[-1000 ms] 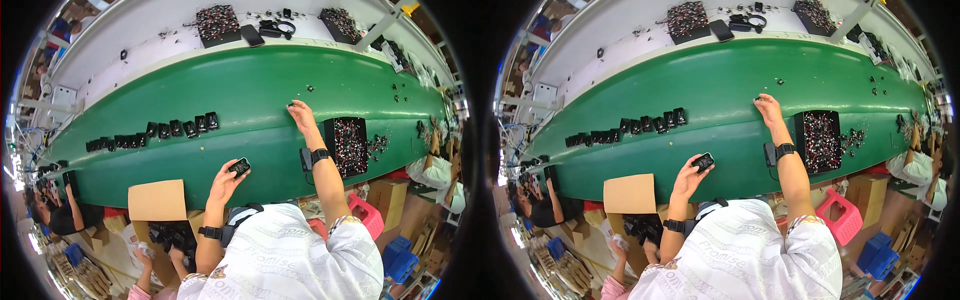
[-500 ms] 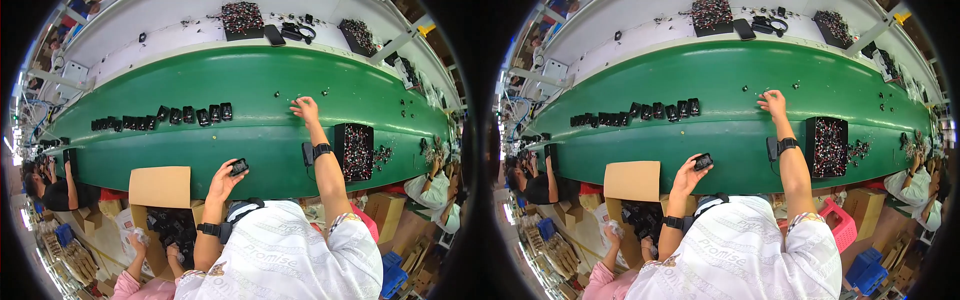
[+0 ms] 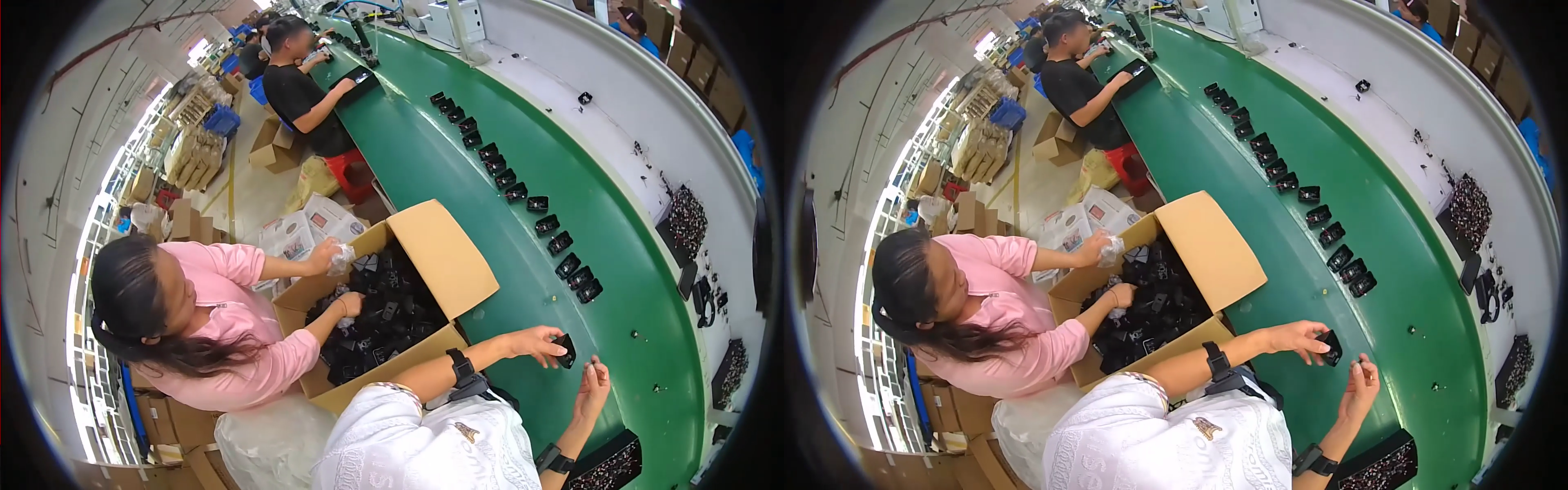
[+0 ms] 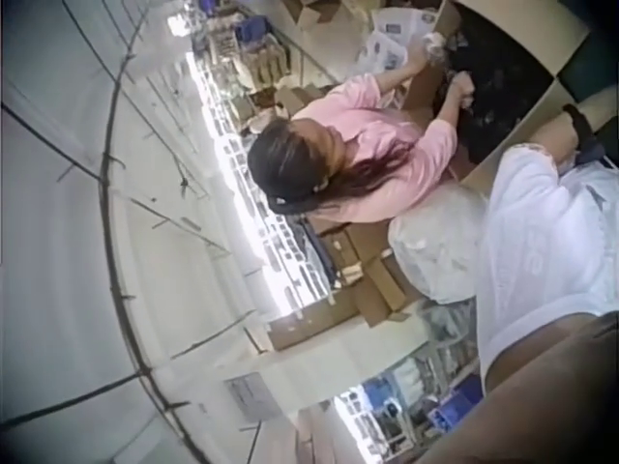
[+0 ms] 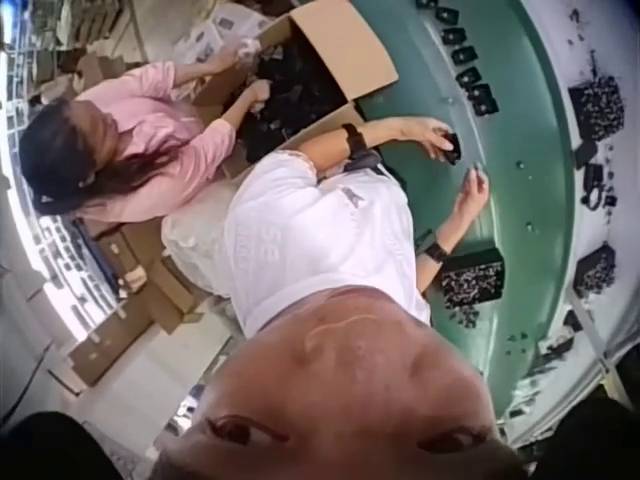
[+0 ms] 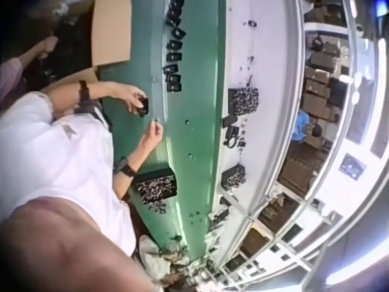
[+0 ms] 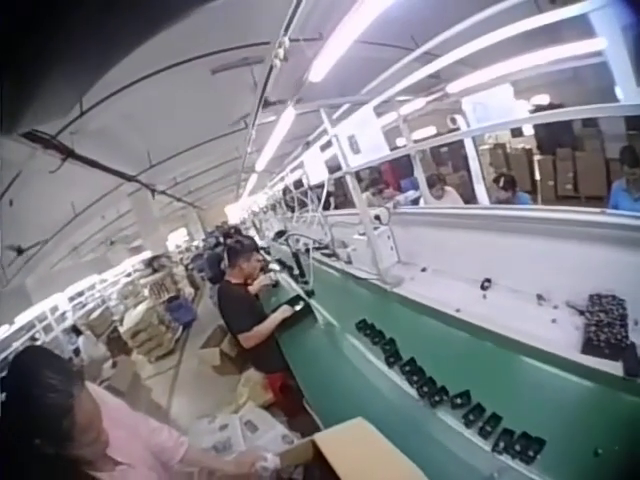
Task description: Assembling small electronic components and circuit boards into black plastic housings on an industrial assembly line.
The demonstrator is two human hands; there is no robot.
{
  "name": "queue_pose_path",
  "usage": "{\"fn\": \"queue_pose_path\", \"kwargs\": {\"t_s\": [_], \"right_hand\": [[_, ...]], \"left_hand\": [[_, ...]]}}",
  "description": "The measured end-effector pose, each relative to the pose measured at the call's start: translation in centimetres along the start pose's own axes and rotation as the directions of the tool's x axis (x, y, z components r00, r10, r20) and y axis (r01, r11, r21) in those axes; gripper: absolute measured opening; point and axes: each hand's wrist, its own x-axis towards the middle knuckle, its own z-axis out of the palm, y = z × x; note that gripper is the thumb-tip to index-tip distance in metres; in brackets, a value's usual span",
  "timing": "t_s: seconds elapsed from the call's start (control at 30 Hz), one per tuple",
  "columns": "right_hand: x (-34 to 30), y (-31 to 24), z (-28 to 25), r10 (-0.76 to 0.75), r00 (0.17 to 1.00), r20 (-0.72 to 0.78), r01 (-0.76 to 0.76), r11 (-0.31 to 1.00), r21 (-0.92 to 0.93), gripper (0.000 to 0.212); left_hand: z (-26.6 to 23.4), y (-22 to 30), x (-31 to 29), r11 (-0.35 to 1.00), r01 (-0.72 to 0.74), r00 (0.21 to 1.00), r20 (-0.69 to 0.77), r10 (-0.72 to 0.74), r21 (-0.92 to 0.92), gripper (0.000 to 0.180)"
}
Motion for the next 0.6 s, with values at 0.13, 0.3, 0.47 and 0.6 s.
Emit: {"fn": "queue_pose_path", "kwargs": {"t_s": [0.13,0.3,0.47,0.6], "right_hand": [[-0.2,-1.2,5.3,-0.049,0.998,0.043,0.053,0.992,-0.115,0.010],[-2.3,-2.0,9.9,-0.139,0.984,0.112,0.168,0.936,-0.310,0.008],[-3.8,-4.0,11.1,-0.412,0.898,0.153,0.397,0.611,-0.685,0.006],[-4.2,-6.6,15.0,-0.493,0.819,0.292,0.536,0.479,-0.695,0.007]], "left_hand": [[-1.0,1.5,-0.3,0.993,-0.065,0.998,0.013,0.064,0.103,0.049],[0.0,1.9,-0.1,0.990,-0.136,0.990,0.034,0.137,-0.020,0.051],[1.9,3.5,0.5,0.990,-0.110,0.994,0.017,0.112,-0.093,0.045],[1.5,5.1,0.0,0.974,-0.221,0.974,-0.068,0.217,-0.050,0.040]]}}
